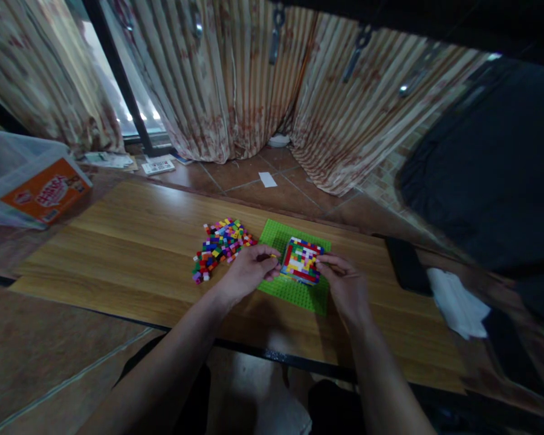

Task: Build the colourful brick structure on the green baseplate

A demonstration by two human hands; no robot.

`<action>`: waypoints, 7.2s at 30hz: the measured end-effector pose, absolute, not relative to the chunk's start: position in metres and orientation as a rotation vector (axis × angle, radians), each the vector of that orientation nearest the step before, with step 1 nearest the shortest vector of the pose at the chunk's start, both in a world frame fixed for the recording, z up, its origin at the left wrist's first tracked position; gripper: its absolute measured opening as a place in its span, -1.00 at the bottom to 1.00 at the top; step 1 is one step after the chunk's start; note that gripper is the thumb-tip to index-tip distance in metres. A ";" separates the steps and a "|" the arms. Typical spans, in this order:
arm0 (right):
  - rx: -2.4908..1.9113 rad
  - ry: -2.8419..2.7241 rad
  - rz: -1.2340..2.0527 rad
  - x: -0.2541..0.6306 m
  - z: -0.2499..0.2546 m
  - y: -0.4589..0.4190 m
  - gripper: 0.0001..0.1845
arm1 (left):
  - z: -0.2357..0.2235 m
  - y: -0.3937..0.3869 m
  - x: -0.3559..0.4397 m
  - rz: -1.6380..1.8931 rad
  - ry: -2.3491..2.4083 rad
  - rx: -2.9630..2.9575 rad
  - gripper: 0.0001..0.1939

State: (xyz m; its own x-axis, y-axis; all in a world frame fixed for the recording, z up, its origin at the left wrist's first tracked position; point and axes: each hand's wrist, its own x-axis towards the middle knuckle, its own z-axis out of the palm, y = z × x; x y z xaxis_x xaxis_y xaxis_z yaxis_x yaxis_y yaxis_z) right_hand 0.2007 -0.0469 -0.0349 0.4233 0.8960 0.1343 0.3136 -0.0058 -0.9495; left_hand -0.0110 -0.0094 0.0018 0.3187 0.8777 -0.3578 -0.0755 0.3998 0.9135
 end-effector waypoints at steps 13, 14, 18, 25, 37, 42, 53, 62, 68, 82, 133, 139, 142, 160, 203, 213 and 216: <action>-1.346 -0.628 0.908 0.187 -0.040 -0.042 -0.76 | 0.003 -0.012 -0.012 0.769 1.046 0.940 -0.91; -1.337 -0.621 0.901 0.186 -0.040 -0.042 -0.77 | 0.004 -0.012 -0.012 0.770 1.045 0.938 -0.91; -1.334 -0.600 0.900 0.182 -0.038 -0.042 -0.77 | 0.009 -0.015 -0.013 0.783 1.019 0.947 -0.92; -1.356 -0.638 0.859 0.182 -0.041 -0.042 -0.75 | 0.008 -0.017 -0.008 0.824 0.950 0.944 -0.84; -1.366 -1.571 0.377 0.159 -0.009 -0.064 -0.84 | 0.002 -0.019 0.001 0.835 0.815 0.848 -0.87; -1.352 -1.650 0.343 0.156 -0.010 -0.064 -0.84 | 0.002 -0.020 0.002 0.844 0.779 0.823 -0.80; -1.297 -1.479 0.590 0.158 0.000 -0.068 -0.91 | 0.004 -0.018 -0.003 0.771 0.719 0.831 -0.75; -1.323 -1.057 0.593 0.188 -0.005 -0.060 -0.89 | 0.008 -0.018 0.000 0.773 0.810 0.823 -0.95; -1.652 -1.238 0.432 0.203 -0.012 -0.058 -0.66 | 0.005 -0.016 -0.002 0.819 0.848 0.866 -0.85; -1.791 -1.431 0.393 0.212 -0.021 -0.057 -0.66 | 0.002 -0.014 -0.005 0.833 0.880 0.862 -0.79; -1.375 -0.495 1.079 0.193 -0.029 -0.041 -0.72 | 0.000 -0.015 -0.004 0.821 0.894 0.907 -0.85; -1.390 -0.491 1.072 0.190 -0.029 -0.042 -0.68 | 0.003 -0.017 -0.002 0.802 0.912 0.902 -0.86; -1.396 -0.496 1.060 0.195 -0.026 -0.045 -0.67 | 0.002 -0.017 -0.002 0.840 0.888 0.943 -0.81; -1.312 -1.497 0.862 0.175 -0.001 -0.069 -0.77 | -0.004 -0.017 0.002 0.733 0.675 1.062 -0.70; -1.596 -1.123 0.678 0.195 -0.024 -0.049 -0.88 | -0.001 -0.013 -0.002 0.755 0.973 1.030 -0.77; -1.425 -0.701 0.932 0.185 -0.031 -0.043 -0.79 | -0.002 -0.013 -0.001 0.753 0.975 1.015 -0.78; -1.405 -0.670 0.934 0.182 -0.032 -0.042 -0.78 | -0.001 -0.013 -0.001 0.752 0.986 1.023 -0.76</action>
State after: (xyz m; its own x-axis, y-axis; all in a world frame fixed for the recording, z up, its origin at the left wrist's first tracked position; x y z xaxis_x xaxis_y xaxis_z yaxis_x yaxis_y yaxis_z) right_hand 0.1819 -0.0419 -0.0318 0.5018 0.8542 -0.1365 -0.1444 -0.0729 -0.9868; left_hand -0.0011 -0.0130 -0.0009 0.3830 0.8722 -0.3043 -0.0628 0.3532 0.9334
